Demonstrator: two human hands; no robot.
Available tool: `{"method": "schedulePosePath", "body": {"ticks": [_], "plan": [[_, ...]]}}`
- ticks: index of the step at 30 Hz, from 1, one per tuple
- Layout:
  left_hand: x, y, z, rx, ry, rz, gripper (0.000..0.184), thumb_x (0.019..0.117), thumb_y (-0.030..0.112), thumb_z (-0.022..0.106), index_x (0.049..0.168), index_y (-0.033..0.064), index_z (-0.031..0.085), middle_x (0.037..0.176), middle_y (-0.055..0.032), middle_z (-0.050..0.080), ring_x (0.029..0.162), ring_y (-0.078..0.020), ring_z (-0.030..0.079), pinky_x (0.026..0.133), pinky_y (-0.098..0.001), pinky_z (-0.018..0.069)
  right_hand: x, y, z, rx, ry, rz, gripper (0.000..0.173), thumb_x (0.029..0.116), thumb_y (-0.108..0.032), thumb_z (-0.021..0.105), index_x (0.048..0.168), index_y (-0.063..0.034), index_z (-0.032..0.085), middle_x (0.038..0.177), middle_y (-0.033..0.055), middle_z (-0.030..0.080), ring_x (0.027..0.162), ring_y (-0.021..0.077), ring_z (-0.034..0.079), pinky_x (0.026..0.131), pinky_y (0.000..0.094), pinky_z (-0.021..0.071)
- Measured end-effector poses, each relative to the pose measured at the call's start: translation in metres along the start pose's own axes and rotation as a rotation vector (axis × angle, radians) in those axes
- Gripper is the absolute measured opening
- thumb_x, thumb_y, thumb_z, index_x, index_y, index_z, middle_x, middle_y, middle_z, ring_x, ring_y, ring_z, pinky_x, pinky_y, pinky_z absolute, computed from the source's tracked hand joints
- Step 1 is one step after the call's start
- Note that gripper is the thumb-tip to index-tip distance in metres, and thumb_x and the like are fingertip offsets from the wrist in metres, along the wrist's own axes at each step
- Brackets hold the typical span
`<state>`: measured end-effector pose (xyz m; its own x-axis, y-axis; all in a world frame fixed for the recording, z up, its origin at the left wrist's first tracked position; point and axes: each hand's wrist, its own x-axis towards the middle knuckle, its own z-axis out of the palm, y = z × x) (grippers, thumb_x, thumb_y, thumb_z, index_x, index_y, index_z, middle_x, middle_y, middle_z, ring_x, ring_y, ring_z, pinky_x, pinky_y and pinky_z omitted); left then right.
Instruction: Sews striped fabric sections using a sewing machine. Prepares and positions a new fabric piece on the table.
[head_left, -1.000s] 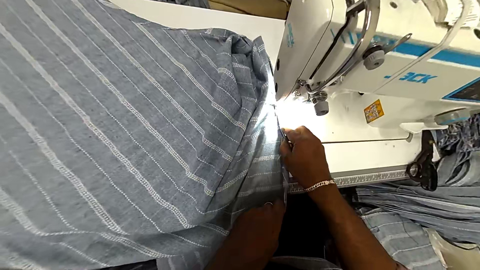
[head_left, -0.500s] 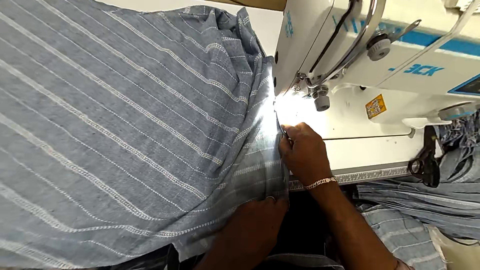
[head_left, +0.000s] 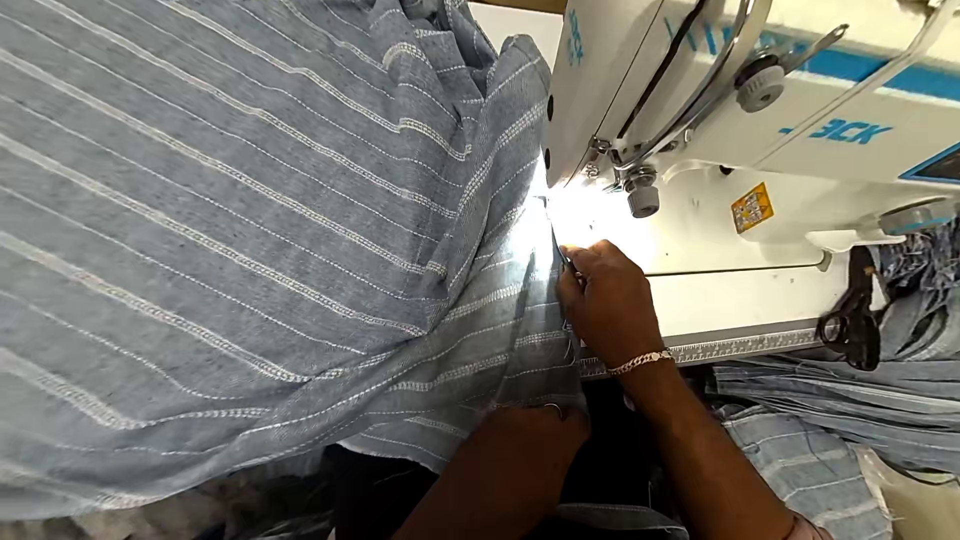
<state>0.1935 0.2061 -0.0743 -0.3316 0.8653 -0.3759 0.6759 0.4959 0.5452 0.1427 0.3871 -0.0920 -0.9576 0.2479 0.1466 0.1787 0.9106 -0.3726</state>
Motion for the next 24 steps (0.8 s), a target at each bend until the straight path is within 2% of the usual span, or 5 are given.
{"method": "schedulePosePath", "body": {"ticks": [8,18,20,22,24], "plan": [[0.011,-0.006,-0.009,0.067,0.106,-0.062,0.017,0.0975,0.015,0.061,0.113,0.0164,0.068,0.084,-0.0078,0.065,0.072,-0.0265,0.068,0.058,-0.0439,0.0556,0.000,0.000,-0.001,0.011,-0.020,0.007,0.032,0.0996,-0.017,0.057,0.125,-0.0088,0.074,0.100,0.0091,0.067,0.081,0.0192,0.067,0.069,0.0348,0.0573],[0.032,-0.010,-0.016,0.181,0.439,-0.086,0.013,0.0903,0.013,0.068,0.103,0.0143,0.070,0.080,-0.0053,0.061,0.060,-0.0216,0.063,0.047,-0.0379,0.0509,-0.003,0.001,-0.002,0.027,-0.021,0.001,0.030,0.0999,-0.017,0.057,0.123,-0.0093,0.075,0.100,0.0096,0.067,0.083,0.0206,0.068,0.070,0.0366,0.0577],[0.027,-0.021,-0.020,0.086,0.433,0.002,0.013,0.0938,0.013,0.063,0.105,0.0152,0.071,0.089,-0.0040,0.064,0.068,-0.0200,0.066,0.053,-0.0383,0.0549,-0.005,0.002,-0.003,0.030,-0.021,0.000,0.030,0.0999,-0.016,0.057,0.123,-0.0094,0.075,0.100,0.0097,0.068,0.084,0.0205,0.068,0.070,0.0369,0.0580],[-0.002,-0.040,-0.042,-0.059,0.409,0.078,0.025,0.0995,0.020,0.057,0.118,0.0220,0.073,0.108,0.0034,0.071,0.090,-0.0122,0.070,0.075,-0.0373,0.0618,-0.005,0.002,-0.003,0.032,-0.019,-0.014,0.030,0.0998,-0.016,0.058,0.122,-0.0086,0.075,0.099,0.0098,0.068,0.083,0.0208,0.068,0.070,0.0370,0.0581],[-0.051,-0.066,-0.078,-0.080,0.534,-0.026,0.035,0.1038,0.036,0.052,0.129,0.0195,0.069,0.118,0.0013,0.072,0.100,-0.0132,0.071,0.086,-0.0409,0.0611,-0.005,0.003,-0.004,0.030,-0.023,-0.021,0.029,0.0995,-0.015,0.058,0.122,-0.0088,0.076,0.097,0.0093,0.067,0.081,0.0204,0.068,0.069,0.0364,0.0580]]}}
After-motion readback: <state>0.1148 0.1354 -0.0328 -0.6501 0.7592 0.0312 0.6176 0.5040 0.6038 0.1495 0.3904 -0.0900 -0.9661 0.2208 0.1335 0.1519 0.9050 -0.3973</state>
